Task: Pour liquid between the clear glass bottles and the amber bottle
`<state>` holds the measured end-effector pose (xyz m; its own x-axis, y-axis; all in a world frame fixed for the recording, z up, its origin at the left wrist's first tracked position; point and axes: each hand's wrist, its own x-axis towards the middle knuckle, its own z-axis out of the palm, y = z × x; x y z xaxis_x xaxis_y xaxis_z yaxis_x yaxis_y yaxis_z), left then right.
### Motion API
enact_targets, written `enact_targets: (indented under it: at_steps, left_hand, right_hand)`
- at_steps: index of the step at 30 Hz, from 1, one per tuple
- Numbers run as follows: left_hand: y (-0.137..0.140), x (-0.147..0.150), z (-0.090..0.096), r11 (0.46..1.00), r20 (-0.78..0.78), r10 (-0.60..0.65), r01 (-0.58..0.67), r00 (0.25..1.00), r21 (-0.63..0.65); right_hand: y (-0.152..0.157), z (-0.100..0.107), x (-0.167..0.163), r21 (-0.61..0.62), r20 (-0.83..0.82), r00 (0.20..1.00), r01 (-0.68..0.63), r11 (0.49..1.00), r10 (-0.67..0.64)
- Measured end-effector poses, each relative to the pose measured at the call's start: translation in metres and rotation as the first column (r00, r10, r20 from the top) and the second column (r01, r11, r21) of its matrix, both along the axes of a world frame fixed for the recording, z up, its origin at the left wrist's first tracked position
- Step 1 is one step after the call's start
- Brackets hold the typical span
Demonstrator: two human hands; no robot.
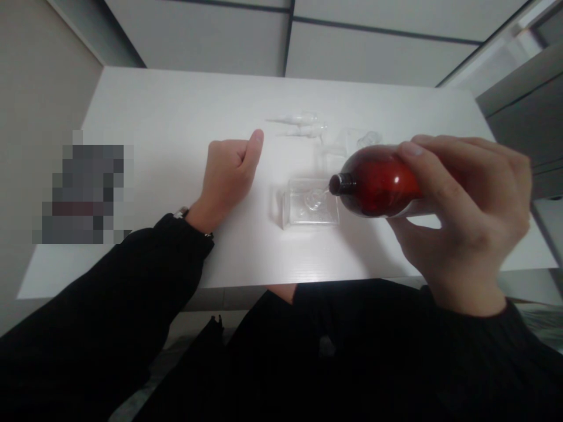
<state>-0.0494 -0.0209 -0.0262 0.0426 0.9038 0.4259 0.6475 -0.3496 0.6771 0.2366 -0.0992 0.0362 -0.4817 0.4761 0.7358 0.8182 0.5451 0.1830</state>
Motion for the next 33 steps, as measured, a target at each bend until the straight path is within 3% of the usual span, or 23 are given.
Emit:
enact_targets:
  at_steps: [33]
  left_hand:
    - [0.0013,-0.0009,-0.0025,0.999,0.004,-0.009,0.009,1.000,0.032]
  right_hand:
    - [0.0018,-0.0012,0.0054,-0.012,0.015,1.000,-0.003,1.000,0.003]
